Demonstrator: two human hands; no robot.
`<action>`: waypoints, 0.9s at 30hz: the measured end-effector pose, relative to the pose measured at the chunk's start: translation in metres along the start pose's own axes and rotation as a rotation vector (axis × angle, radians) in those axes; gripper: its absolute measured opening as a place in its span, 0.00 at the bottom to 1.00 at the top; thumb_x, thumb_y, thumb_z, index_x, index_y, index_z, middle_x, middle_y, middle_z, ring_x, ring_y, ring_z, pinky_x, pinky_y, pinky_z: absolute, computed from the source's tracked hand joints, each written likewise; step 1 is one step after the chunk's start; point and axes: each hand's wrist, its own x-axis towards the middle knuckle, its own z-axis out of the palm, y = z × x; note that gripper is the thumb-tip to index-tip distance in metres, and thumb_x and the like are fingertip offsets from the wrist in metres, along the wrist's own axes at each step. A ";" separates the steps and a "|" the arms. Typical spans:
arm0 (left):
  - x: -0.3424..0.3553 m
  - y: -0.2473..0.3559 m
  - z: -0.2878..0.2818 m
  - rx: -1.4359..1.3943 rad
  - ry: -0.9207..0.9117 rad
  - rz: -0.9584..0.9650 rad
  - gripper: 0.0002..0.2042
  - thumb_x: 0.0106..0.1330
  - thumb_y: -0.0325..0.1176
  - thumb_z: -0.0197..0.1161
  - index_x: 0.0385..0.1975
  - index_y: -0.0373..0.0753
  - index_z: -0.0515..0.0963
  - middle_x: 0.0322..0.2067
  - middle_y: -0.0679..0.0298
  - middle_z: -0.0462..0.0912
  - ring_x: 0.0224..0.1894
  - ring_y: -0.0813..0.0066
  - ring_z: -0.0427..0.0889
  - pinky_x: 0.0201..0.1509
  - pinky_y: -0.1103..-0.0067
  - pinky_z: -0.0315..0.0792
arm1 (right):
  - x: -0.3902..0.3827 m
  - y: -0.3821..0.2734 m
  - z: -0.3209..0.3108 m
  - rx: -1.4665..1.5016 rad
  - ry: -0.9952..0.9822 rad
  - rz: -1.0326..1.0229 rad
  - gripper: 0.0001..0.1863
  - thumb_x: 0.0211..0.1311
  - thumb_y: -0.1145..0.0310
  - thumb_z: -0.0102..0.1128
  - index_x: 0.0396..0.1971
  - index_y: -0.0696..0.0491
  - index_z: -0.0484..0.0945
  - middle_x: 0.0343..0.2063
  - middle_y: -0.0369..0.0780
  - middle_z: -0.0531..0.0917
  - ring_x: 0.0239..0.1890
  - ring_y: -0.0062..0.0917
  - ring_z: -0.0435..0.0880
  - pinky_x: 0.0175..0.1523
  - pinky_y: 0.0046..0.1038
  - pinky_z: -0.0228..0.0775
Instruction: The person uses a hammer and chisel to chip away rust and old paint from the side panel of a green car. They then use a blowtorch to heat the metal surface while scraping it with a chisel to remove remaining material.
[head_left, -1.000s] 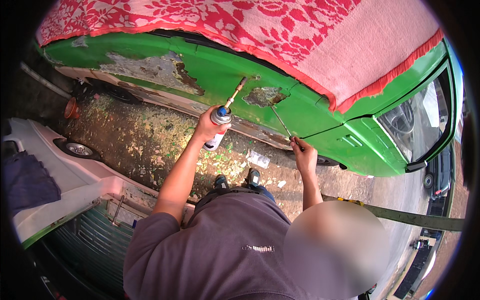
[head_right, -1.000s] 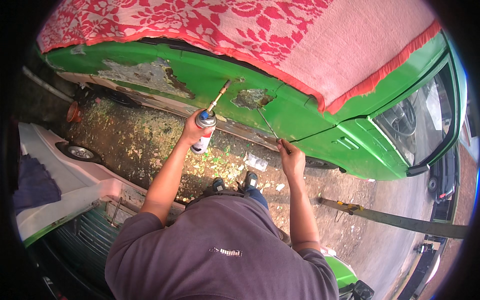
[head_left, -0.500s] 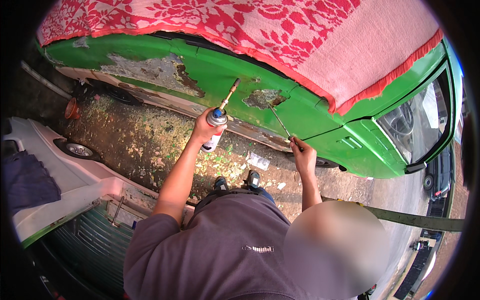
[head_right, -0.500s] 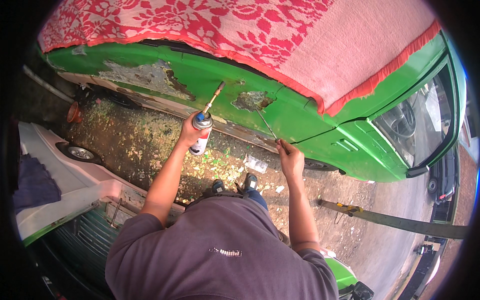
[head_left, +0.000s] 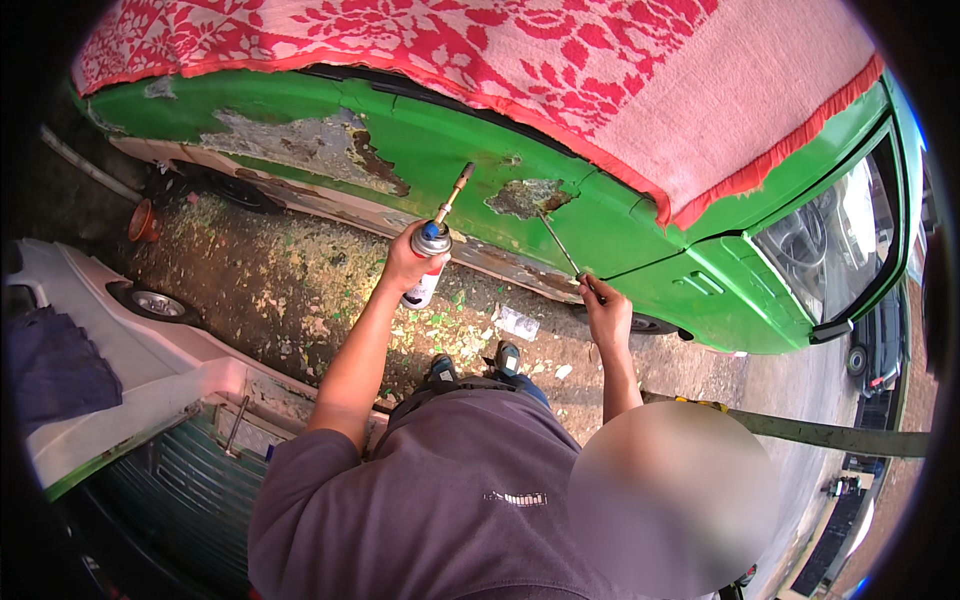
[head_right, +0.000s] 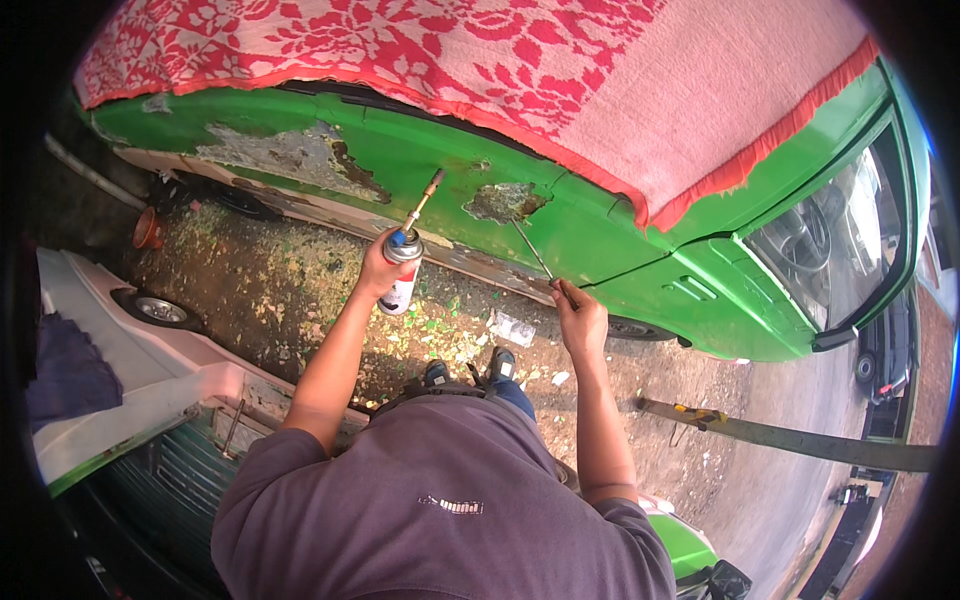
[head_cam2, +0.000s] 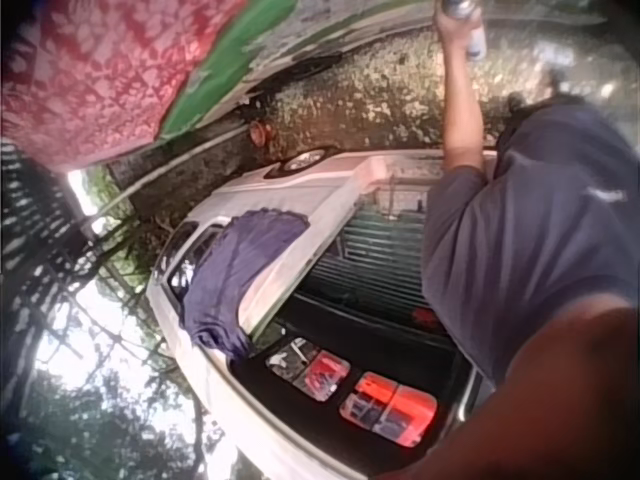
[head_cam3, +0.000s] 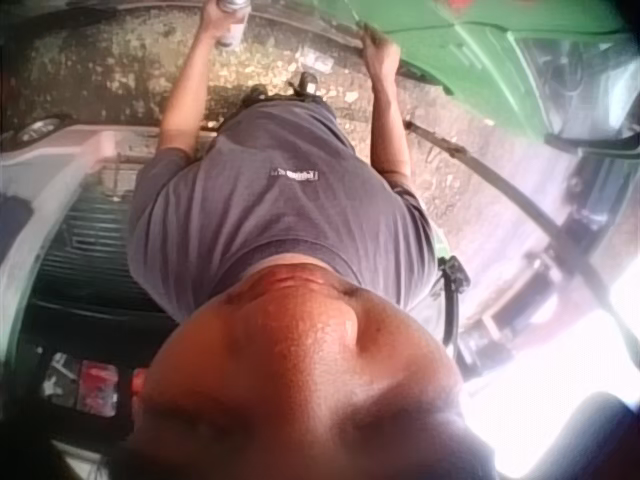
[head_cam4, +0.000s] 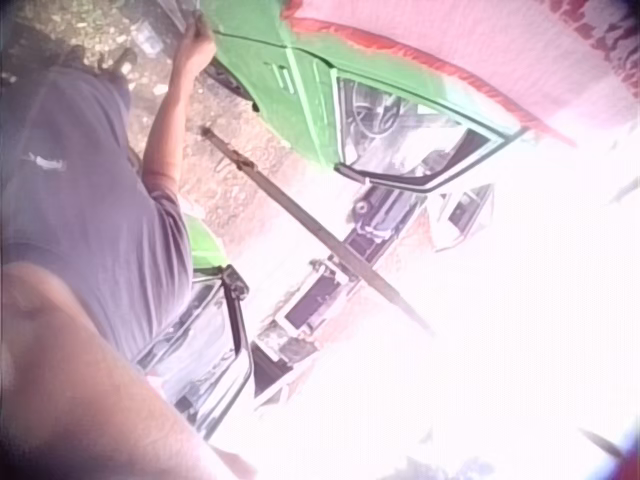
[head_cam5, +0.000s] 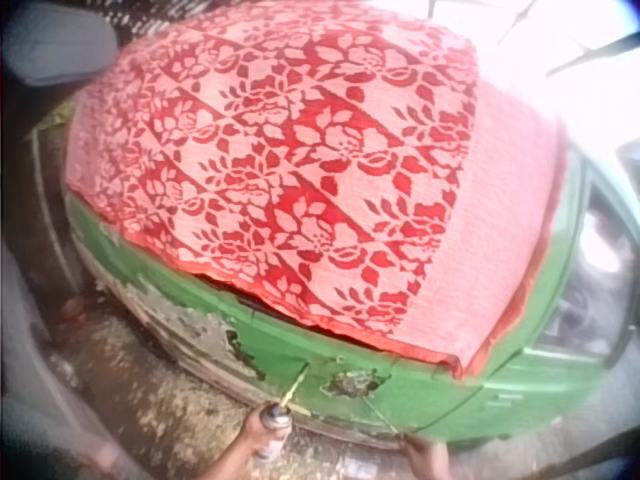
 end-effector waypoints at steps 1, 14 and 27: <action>0.000 -0.004 -0.004 0.012 0.017 0.017 0.29 0.47 0.33 0.77 0.49 0.33 0.73 0.39 0.64 0.83 0.41 0.78 0.81 0.49 0.77 0.76 | 0.000 0.000 0.000 0.010 0.005 -0.007 0.15 0.60 0.65 0.67 0.46 0.54 0.84 0.39 0.42 0.88 0.42 0.26 0.88 0.47 0.24 0.75; -0.004 -0.011 0.005 0.027 -0.060 -0.008 0.28 0.49 0.30 0.75 0.51 0.34 0.73 0.41 0.66 0.82 0.42 0.78 0.80 0.51 0.77 0.75 | -0.006 0.003 0.000 0.013 0.012 0.010 0.15 0.60 0.67 0.65 0.46 0.54 0.84 0.39 0.43 0.87 0.44 0.29 0.87 0.49 0.26 0.75; -0.041 -0.024 -0.034 0.042 0.101 -0.059 0.27 0.48 0.29 0.76 0.49 0.33 0.73 0.40 0.65 0.82 0.42 0.78 0.80 0.50 0.77 0.75 | 0.020 -0.057 0.046 -0.096 -0.053 -0.506 0.22 0.63 0.75 0.57 0.58 0.49 0.76 0.35 0.48 0.83 0.34 0.41 0.82 0.39 0.37 0.73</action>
